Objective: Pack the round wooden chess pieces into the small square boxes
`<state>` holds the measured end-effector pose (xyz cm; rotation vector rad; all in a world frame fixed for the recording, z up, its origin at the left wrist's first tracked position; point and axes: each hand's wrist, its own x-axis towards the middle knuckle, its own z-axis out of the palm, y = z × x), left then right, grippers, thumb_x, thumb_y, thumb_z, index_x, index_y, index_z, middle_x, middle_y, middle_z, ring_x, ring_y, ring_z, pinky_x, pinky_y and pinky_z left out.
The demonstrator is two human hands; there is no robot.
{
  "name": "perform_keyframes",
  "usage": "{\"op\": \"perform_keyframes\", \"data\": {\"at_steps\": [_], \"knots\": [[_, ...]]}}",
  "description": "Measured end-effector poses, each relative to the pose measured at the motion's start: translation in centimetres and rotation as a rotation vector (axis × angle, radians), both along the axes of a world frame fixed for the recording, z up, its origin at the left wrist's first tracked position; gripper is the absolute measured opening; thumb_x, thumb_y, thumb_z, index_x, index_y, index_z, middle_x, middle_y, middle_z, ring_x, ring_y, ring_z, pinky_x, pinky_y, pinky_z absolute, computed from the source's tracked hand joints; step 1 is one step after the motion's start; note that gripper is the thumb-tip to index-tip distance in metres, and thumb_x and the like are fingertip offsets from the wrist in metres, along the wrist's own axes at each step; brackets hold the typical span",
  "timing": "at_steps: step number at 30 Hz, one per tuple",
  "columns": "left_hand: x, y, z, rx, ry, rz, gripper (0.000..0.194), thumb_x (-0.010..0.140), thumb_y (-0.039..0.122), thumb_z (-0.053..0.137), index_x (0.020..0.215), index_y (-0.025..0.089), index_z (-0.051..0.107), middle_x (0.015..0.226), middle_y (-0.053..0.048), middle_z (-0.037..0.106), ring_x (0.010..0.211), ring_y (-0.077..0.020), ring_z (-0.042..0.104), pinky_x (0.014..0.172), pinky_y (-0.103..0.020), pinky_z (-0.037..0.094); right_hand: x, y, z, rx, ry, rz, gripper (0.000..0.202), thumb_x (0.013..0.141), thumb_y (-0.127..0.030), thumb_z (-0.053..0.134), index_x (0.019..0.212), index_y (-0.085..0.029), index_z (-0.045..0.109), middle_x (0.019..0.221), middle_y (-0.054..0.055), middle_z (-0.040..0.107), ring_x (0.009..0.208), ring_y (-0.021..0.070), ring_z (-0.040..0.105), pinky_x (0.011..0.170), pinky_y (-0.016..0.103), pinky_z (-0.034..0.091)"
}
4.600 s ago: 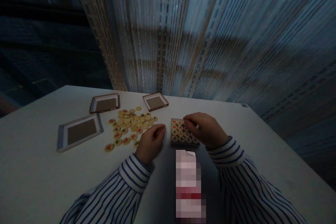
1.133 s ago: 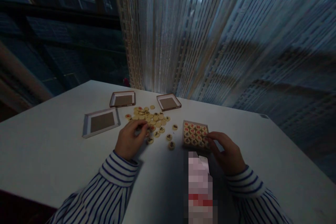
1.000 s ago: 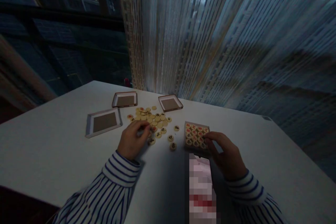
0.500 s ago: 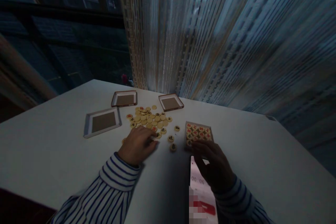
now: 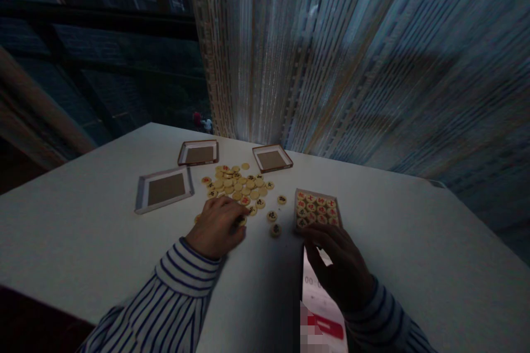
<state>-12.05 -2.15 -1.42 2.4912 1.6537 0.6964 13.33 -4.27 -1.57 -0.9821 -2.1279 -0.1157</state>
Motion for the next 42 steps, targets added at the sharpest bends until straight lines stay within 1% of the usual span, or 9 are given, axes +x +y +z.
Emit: {"op": "perform_keyframes", "data": {"at_steps": [7, 12, 20, 24, 27, 30, 33, 38, 42], "knots": [[-0.1, 0.1, -0.3, 0.006, 0.003, 0.005, 0.026, 0.064, 0.016, 0.054, 0.089, 0.022, 0.060, 0.086, -0.005, 0.067, 0.091, -0.0246, 0.054, 0.083, -0.044, 0.036, 0.0, -0.1, 0.1, 0.008, -0.017, 0.008, 0.018, 0.080, -0.013, 0.051, 0.095, -0.018, 0.060, 0.087, 0.008, 0.066, 0.079, 0.0187, 0.061, 0.067, 0.035, 0.051], [0.0, 0.2, 0.0, 0.016, 0.004, 0.002, 0.024, 0.067, 0.018, 0.055, 0.090, 0.020, 0.060, 0.086, -0.006, 0.066, 0.090, -0.0248, 0.055, 0.081, -0.043, 0.038, -0.1, -0.1, 0.1, 0.015, -0.005, 0.007, 0.018, 0.080, -0.012, 0.051, 0.095, -0.018, 0.059, 0.088, 0.008, 0.066, 0.080, 0.0184, 0.061, 0.068, 0.035, 0.051], [0.1, 0.1, 0.5, 0.216, -0.121, -0.010, 0.026, 0.072, 0.030, 0.060, 0.095, 0.019, 0.059, 0.082, -0.005, 0.066, 0.081, -0.0208, 0.059, 0.083, -0.040, 0.039, -0.1, -0.1, 0.0, 0.005, -0.006, 0.014, 0.019, 0.080, -0.012, 0.051, 0.097, -0.018, 0.058, 0.087, 0.008, 0.066, 0.080, 0.0183, 0.060, 0.067, 0.035, 0.051], [0.3, 0.0, 0.7, 0.339, -0.173, -0.041, 0.021, 0.075, 0.029, 0.059, 0.093, 0.017, 0.054, 0.078, -0.005, 0.067, 0.073, -0.0178, 0.061, 0.084, -0.041, 0.042, -0.1, -0.1, 0.1, 0.005, 0.002, 0.029, 0.020, 0.080, -0.011, 0.050, 0.097, -0.018, 0.058, 0.087, 0.007, 0.065, 0.079, 0.0176, 0.060, 0.067, 0.034, 0.050], [0.5, 0.0, 0.7, 0.429, -0.210, -0.058, 0.021, 0.076, 0.027, 0.059, 0.093, 0.016, 0.054, 0.077, -0.006, 0.066, 0.075, -0.0187, 0.061, 0.082, -0.039, 0.046, -0.1, 0.0, 0.1, 0.015, 0.010, 0.036, 0.020, 0.080, -0.010, 0.051, 0.097, -0.018, 0.058, 0.087, 0.007, 0.065, 0.078, 0.0172, 0.060, 0.066, 0.034, 0.051], [0.7, 0.0, 0.5, 0.427, -0.255, -0.060, 0.021, 0.075, 0.023, 0.059, 0.094, 0.015, 0.054, 0.083, -0.008, 0.066, 0.079, -0.0191, 0.061, 0.075, -0.034, 0.050, -0.1, -0.1, 0.0, 0.013, 0.014, 0.035, 0.020, 0.080, -0.010, 0.051, 0.098, -0.018, 0.058, 0.087, 0.007, 0.065, 0.079, 0.0173, 0.060, 0.066, 0.034, 0.051], [0.9, 0.0, 0.5, 0.413, -0.305, -0.076, 0.022, 0.075, 0.019, 0.059, 0.096, 0.015, 0.053, 0.087, -0.008, 0.064, 0.082, -0.0180, 0.060, 0.072, -0.031, 0.050, -0.1, -0.1, 0.0, 0.017, 0.015, 0.029, 0.019, 0.080, -0.010, 0.051, 0.096, -0.018, 0.057, 0.087, 0.008, 0.065, 0.079, 0.0176, 0.060, 0.066, 0.034, 0.050], [1.3, -0.1, 0.4, 0.362, -0.364, -0.086, 0.027, 0.075, 0.016, 0.058, 0.102, 0.016, 0.053, 0.091, -0.007, 0.062, 0.083, -0.0169, 0.058, 0.071, -0.029, 0.051, -0.1, -0.2, 0.1, 0.016, 0.006, 0.029, 0.018, 0.080, -0.010, 0.051, 0.096, -0.017, 0.057, 0.086, 0.007, 0.064, 0.079, 0.0178, 0.059, 0.066, 0.035, 0.050], [1.5, -0.2, 0.3, 0.325, -0.394, -0.085, 0.026, 0.075, 0.016, 0.058, 0.101, 0.016, 0.057, 0.092, -0.008, 0.061, 0.084, -0.0165, 0.059, 0.069, -0.028, 0.052, -0.1, -0.1, 0.3, 0.026, 0.017, 0.046, 0.017, 0.080, -0.009, 0.051, 0.094, -0.016, 0.057, 0.085, 0.008, 0.064, 0.077, 0.0173, 0.059, 0.066, 0.034, 0.050]]}}
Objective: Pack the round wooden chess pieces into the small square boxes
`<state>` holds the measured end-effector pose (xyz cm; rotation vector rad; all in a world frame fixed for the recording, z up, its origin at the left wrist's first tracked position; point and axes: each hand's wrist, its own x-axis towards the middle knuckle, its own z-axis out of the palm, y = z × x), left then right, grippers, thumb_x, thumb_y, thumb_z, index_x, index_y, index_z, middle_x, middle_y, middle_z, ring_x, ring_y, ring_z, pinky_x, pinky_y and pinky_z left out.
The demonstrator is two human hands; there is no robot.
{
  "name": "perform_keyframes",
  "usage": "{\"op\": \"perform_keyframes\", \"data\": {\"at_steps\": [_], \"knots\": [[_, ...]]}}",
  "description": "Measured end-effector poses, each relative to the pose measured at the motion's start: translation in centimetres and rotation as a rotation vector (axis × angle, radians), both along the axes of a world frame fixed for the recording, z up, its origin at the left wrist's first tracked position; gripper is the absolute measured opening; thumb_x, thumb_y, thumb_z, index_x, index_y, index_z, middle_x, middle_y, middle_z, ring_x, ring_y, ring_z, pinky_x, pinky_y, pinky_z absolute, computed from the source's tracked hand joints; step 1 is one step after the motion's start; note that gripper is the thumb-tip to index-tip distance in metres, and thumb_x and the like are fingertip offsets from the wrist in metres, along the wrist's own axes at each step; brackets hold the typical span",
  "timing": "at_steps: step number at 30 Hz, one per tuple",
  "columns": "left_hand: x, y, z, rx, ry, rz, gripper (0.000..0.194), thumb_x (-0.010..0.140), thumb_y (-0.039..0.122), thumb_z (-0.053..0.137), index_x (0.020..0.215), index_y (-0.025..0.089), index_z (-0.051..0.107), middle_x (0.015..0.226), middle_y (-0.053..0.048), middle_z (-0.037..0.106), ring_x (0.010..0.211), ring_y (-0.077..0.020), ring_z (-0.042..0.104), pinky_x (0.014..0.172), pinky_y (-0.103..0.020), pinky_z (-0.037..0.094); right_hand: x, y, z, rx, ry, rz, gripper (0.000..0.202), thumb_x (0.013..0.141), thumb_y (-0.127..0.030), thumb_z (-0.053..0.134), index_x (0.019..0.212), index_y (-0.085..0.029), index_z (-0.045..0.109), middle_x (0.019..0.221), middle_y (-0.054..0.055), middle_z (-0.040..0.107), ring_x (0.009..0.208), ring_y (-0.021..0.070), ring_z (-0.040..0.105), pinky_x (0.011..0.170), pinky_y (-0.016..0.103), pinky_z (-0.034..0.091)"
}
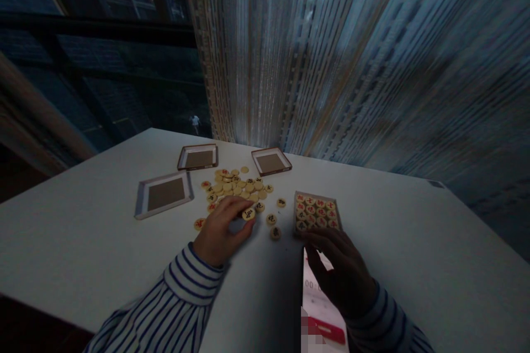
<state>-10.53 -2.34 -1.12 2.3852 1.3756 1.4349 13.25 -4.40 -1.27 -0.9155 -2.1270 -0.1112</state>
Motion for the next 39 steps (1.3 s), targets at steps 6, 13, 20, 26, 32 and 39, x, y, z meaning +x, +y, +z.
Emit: {"op": "perform_keyframes", "data": {"at_steps": [6, 13, 20, 26, 32, 39], "knots": [[0.4, 0.1, -0.5, -0.033, -0.033, -0.021, 0.022, 0.076, 0.018, 0.057, 0.098, 0.017, 0.059, 0.092, -0.007, 0.060, 0.071, -0.0128, 0.059, 0.066, -0.027, 0.052, 0.0, 0.0, 0.1, 0.011, 0.020, -0.002, 0.017, 0.079, -0.008, 0.052, 0.093, -0.016, 0.058, 0.084, 0.007, 0.065, 0.077, 0.0164, 0.059, 0.066, 0.032, 0.049], [1.1, 0.2, -0.8, -0.090, -0.069, -0.051, 0.030, 0.076, 0.018, 0.057, 0.106, 0.017, 0.055, 0.088, -0.004, 0.058, 0.060, -0.0091, 0.054, 0.061, -0.027, 0.051, 0.6, 0.2, 0.2, 0.081, 0.077, -0.128, 0.011, 0.079, -0.012, 0.051, 0.085, -0.018, 0.059, 0.078, 0.005, 0.065, 0.073, 0.0163, 0.059, 0.063, 0.032, 0.050], [1.4, 0.2, -1.3, -0.180, -0.104, -0.097, 0.024, 0.076, 0.022, 0.059, 0.099, 0.019, 0.062, 0.088, -0.004, 0.055, 0.068, -0.0108, 0.058, 0.062, -0.025, 0.053, 1.5, 0.7, 0.5, 0.122, 0.170, -0.233, 0.008, 0.079, -0.016, 0.051, 0.080, -0.018, 0.059, 0.074, 0.005, 0.065, 0.068, 0.0165, 0.060, 0.059, 0.031, 0.051], [1.6, 0.2, -1.3, -0.297, -0.176, -0.114, 0.022, 0.074, 0.025, 0.060, 0.095, 0.018, 0.063, 0.093, -0.006, 0.056, 0.073, -0.0121, 0.059, 0.064, -0.027, 0.054, 1.8, 1.0, 0.9, 0.158, 0.184, -0.249, 0.008, 0.079, -0.016, 0.050, 0.077, -0.018, 0.058, 0.069, 0.004, 0.065, 0.065, 0.0165, 0.061, 0.058, 0.031, 0.051], [2.2, 0.0, -1.2, -0.382, -0.181, -0.041, 0.022, 0.069, 0.029, 0.065, 0.087, 0.016, 0.060, 0.072, -0.001, 0.061, 0.055, -0.0102, 0.054, 0.055, -0.025, 0.049, 1.9, 0.9, 0.8, 0.155, 0.185, -0.264, 0.009, 0.079, -0.016, 0.049, 0.078, -0.018, 0.058, 0.070, 0.005, 0.066, 0.065, 0.0169, 0.061, 0.058, 0.031, 0.051], [3.1, -0.1, -0.7, -0.347, -0.206, -0.029, 0.021, 0.069, 0.025, 0.064, 0.088, 0.016, 0.060, 0.077, -0.002, 0.060, 0.057, -0.0099, 0.052, 0.055, -0.024, 0.046, 2.2, 1.0, 0.7, 0.151, 0.197, -0.269, 0.009, 0.079, -0.016, 0.049, 0.079, -0.019, 0.058, 0.071, 0.005, 0.066, 0.066, 0.0165, 0.062, 0.058, 0.031, 0.051]]}}
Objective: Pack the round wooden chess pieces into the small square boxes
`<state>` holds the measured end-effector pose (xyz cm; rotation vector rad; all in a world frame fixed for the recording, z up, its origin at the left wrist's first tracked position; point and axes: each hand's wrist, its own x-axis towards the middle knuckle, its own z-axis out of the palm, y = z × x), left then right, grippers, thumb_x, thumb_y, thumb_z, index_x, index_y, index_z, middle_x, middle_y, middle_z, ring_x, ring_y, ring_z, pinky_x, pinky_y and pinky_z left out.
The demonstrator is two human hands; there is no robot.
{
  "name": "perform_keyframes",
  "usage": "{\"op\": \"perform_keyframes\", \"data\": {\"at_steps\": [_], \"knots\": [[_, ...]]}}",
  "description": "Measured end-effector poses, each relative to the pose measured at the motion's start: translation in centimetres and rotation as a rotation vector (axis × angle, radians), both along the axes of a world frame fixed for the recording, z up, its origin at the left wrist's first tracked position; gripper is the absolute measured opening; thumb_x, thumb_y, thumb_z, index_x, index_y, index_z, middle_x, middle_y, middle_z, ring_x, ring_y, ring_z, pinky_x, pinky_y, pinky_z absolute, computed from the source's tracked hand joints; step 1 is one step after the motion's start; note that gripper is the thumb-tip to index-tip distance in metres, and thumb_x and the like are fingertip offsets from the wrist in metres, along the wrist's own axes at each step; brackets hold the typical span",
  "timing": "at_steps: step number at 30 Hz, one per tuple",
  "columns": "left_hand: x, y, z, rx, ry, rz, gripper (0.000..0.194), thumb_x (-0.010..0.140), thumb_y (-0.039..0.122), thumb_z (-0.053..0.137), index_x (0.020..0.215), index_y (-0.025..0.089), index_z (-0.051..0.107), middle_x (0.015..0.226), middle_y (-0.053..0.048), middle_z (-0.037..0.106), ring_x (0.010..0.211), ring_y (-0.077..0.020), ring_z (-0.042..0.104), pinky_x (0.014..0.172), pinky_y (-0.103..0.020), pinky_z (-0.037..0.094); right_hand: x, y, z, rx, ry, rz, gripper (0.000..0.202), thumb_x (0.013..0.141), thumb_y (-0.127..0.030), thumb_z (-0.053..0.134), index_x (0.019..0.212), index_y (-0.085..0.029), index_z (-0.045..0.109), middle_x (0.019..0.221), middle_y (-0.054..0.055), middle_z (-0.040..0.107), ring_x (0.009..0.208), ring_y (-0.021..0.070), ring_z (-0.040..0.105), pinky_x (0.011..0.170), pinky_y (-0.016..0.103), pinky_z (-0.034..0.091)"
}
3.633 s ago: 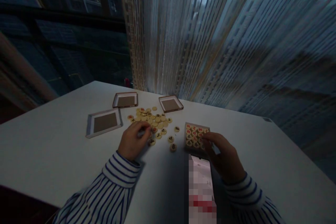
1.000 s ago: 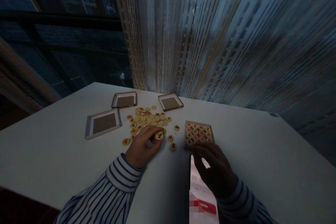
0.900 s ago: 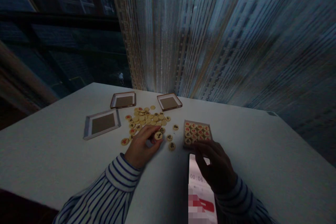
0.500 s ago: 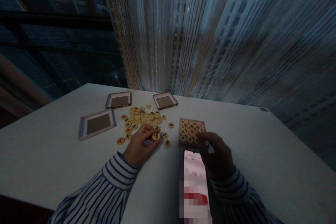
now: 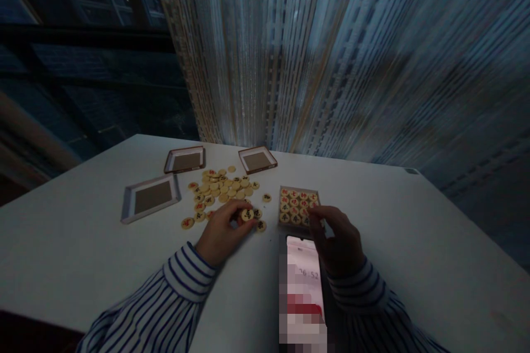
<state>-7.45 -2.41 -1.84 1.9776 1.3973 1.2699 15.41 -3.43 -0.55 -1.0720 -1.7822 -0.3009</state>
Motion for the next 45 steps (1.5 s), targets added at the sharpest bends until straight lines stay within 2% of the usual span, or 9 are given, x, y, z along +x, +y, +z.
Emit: {"op": "perform_keyframes", "data": {"at_steps": [9, 15, 23, 28, 35, 41, 45], "knots": [[1.7, 0.9, 1.6, 0.006, 0.023, -0.085, 0.022, 0.070, 0.021, 0.065, 0.091, 0.018, 0.063, 0.074, 0.000, 0.060, 0.059, -0.0103, 0.053, 0.057, -0.023, 0.044, 0.3, 0.3, -0.3, -0.003, 0.010, 0.006, 0.010, 0.080, -0.018, 0.048, 0.078, -0.018, 0.058, 0.070, 0.005, 0.066, 0.066, 0.0172, 0.062, 0.057, 0.031, 0.051], [3.4, 1.4, 2.6, -0.072, -0.063, -0.083, 0.024, 0.069, 0.026, 0.065, 0.092, 0.016, 0.062, 0.058, 0.005, 0.051, 0.053, -0.0104, 0.050, 0.052, -0.022, 0.041, 0.3, 0.4, -0.3, 0.007, 0.018, -0.004, 0.010, 0.078, -0.016, 0.049, 0.078, -0.018, 0.059, 0.069, 0.005, 0.066, 0.065, 0.0167, 0.062, 0.057, 0.031, 0.051], [5.6, 3.2, 4.0, -0.113, -0.281, -0.085, 0.029, 0.067, 0.028, 0.066, 0.092, 0.015, 0.061, 0.056, 0.007, 0.048, 0.051, -0.0089, 0.046, 0.049, -0.020, 0.038, 0.1, 0.3, -0.2, 0.015, 0.006, -0.019, 0.012, 0.079, -0.016, 0.048, 0.075, -0.019, 0.059, 0.068, 0.003, 0.065, 0.063, 0.0158, 0.061, 0.058, 0.030, 0.050], [6.6, 3.8, 3.0, -0.190, -0.447, -0.081, 0.034, 0.063, 0.030, 0.068, 0.091, 0.013, 0.060, 0.052, 0.008, 0.043, 0.047, -0.0069, 0.042, 0.044, -0.017, 0.034, 0.1, 0.3, -0.4, -0.023, 0.013, -0.022, 0.011, 0.078, -0.016, 0.048, 0.075, -0.018, 0.058, 0.069, 0.005, 0.065, 0.064, 0.0164, 0.060, 0.058, 0.031, 0.051], [6.8, 3.1, 1.0, -0.277, -0.501, -0.140, 0.035, 0.063, 0.032, 0.070, 0.092, 0.014, 0.064, 0.050, 0.008, 0.040, 0.045, -0.0055, 0.038, 0.043, -0.017, 0.033, 0.4, 0.4, -0.8, -0.084, 0.032, -0.001, 0.012, 0.079, -0.015, 0.048, 0.078, -0.018, 0.060, 0.072, 0.005, 0.065, 0.066, 0.0163, 0.060, 0.057, 0.031, 0.052], [6.3, 2.7, 1.2, -0.409, -0.680, -0.179, 0.045, 0.056, 0.036, 0.074, 0.095, 0.014, 0.064, 0.048, 0.008, 0.049, 0.045, -0.0069, 0.048, 0.046, -0.019, 0.041, 0.4, 0.4, -0.9, -0.121, 0.042, 0.019, 0.012, 0.079, -0.016, 0.049, 0.079, -0.018, 0.060, 0.072, 0.005, 0.065, 0.066, 0.0165, 0.061, 0.057, 0.031, 0.052], [6.4, 2.7, 1.7, -0.514, -0.820, -0.196, 0.052, 0.050, 0.032, 0.078, 0.095, 0.014, 0.062, 0.057, 0.004, 0.061, 0.055, -0.0107, 0.059, 0.055, -0.023, 0.049, 0.3, 0.5, -1.3, -0.124, 0.026, 0.023, 0.011, 0.079, -0.016, 0.049, 0.079, -0.018, 0.060, 0.072, 0.005, 0.065, 0.065, 0.0162, 0.060, 0.056, 0.031, 0.052]]}}
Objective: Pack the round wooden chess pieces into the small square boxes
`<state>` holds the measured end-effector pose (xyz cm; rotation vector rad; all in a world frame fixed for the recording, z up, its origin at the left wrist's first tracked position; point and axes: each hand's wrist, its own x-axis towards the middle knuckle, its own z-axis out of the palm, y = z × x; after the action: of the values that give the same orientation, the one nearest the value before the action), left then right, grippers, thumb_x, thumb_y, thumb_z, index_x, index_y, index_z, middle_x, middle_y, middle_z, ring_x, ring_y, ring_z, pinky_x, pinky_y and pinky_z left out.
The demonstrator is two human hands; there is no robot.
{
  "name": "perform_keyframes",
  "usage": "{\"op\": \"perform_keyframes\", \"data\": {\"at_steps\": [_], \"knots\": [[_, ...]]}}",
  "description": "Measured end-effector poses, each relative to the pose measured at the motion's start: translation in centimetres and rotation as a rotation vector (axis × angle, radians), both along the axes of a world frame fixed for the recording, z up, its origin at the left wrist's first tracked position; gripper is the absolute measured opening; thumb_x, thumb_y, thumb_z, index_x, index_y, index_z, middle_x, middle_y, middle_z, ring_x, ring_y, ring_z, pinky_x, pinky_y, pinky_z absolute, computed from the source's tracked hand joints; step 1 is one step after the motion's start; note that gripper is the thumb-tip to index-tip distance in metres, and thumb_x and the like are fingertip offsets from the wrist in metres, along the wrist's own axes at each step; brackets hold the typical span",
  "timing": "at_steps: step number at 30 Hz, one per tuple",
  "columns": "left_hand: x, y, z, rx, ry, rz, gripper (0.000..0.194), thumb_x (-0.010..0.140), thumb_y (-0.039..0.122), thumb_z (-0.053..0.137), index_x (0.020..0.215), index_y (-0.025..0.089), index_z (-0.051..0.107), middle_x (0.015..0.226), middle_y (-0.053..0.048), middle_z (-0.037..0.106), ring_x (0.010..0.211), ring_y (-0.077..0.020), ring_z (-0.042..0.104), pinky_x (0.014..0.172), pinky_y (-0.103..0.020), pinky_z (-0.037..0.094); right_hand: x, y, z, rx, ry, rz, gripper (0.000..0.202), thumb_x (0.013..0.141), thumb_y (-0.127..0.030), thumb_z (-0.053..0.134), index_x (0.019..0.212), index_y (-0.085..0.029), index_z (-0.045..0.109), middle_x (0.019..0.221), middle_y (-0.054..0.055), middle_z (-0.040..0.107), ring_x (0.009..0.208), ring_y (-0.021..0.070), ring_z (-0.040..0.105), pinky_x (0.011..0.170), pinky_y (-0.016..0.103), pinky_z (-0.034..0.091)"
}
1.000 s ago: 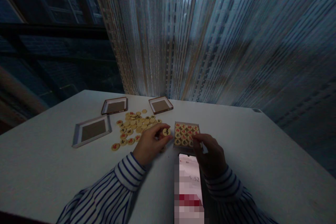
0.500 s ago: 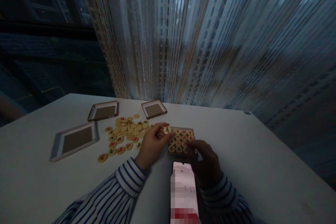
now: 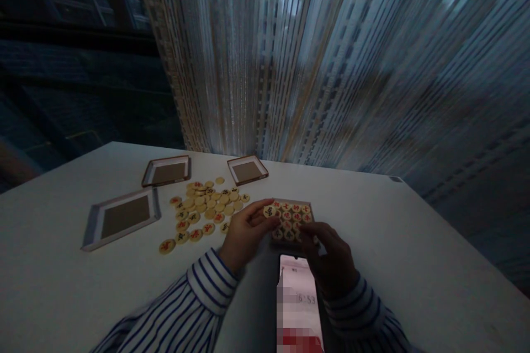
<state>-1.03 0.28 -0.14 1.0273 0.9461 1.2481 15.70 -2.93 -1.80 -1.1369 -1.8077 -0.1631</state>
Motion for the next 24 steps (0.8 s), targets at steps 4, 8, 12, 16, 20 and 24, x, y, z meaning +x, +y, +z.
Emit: {"op": "perform_keyframes", "data": {"at_steps": [4, 8, 12, 16, 20, 24], "knots": [[0.03, -0.08, 0.23, -0.039, -0.076, -0.003, 0.052, 0.050, 0.027, 0.079, 0.097, 0.013, 0.061, 0.068, 0.001, 0.067, 0.068, -0.0145, 0.064, 0.063, -0.026, 0.052, -0.18, 0.05, -0.45, -0.015, -0.004, 0.007, 0.009, 0.078, -0.015, 0.050, 0.080, -0.018, 0.059, 0.072, 0.004, 0.064, 0.065, 0.0160, 0.060, 0.056, 0.031, 0.051], [-0.15, -0.03, -0.10, -0.045, -0.120, -0.032, 0.050, 0.050, 0.029, 0.079, 0.093, 0.013, 0.060, 0.079, -0.003, 0.070, 0.063, -0.0141, 0.064, 0.059, -0.026, 0.053, -0.26, 0.02, -0.57, -0.022, -0.007, 0.025, 0.009, 0.079, -0.016, 0.050, 0.081, -0.018, 0.059, 0.073, 0.005, 0.064, 0.065, 0.0162, 0.060, 0.058, 0.031, 0.052], [-0.27, 0.00, -0.39, -0.041, -0.088, -0.035, 0.041, 0.051, 0.032, 0.078, 0.081, 0.013, 0.058, 0.069, -0.003, 0.069, 0.050, -0.0116, 0.060, 0.045, -0.021, 0.047, -0.19, 0.01, -0.55, -0.045, 0.002, 0.025, 0.009, 0.078, -0.015, 0.051, 0.081, -0.018, 0.059, 0.073, 0.005, 0.063, 0.066, 0.0163, 0.060, 0.058, 0.031, 0.052], [-0.23, -0.27, 0.07, -0.089, -0.104, -0.018, 0.040, 0.052, 0.036, 0.077, 0.079, 0.014, 0.058, 0.070, -0.005, 0.070, 0.051, -0.0116, 0.060, 0.045, -0.021, 0.047, -0.10, -0.01, -0.59, -0.055, 0.000, 0.021, 0.010, 0.079, -0.016, 0.050, 0.082, -0.017, 0.059, 0.073, 0.005, 0.064, 0.067, 0.0162, 0.060, 0.058, 0.031, 0.052], [-0.16, -0.64, 0.53, -0.152, -0.131, -0.011, 0.034, 0.058, 0.034, 0.075, 0.081, 0.013, 0.060, 0.068, -0.004, 0.069, 0.050, -0.0110, 0.061, 0.048, -0.020, 0.048, -0.04, -0.02, -0.65, -0.057, 0.002, 0.008, 0.011, 0.079, -0.017, 0.049, 0.082, -0.017, 0.059, 0.073, 0.005, 0.064, 0.066, 0.0158, 0.060, 0.058, 0.031, 0.052], [-0.03, -0.70, 0.55, -0.180, -0.224, -0.015, 0.029, 0.064, 0.029, 0.072, 0.085, 0.012, 0.061, 0.068, -0.004, 0.069, 0.051, -0.0118, 0.063, 0.051, -0.020, 0.050, -0.03, -0.01, -0.56, -0.073, -0.009, 0.012, 0.011, 0.079, -0.017, 0.049, 0.082, -0.018, 0.059, 0.073, 0.004, 0.064, 0.066, 0.0156, 0.060, 0.058, 0.030, 0.051]]}}
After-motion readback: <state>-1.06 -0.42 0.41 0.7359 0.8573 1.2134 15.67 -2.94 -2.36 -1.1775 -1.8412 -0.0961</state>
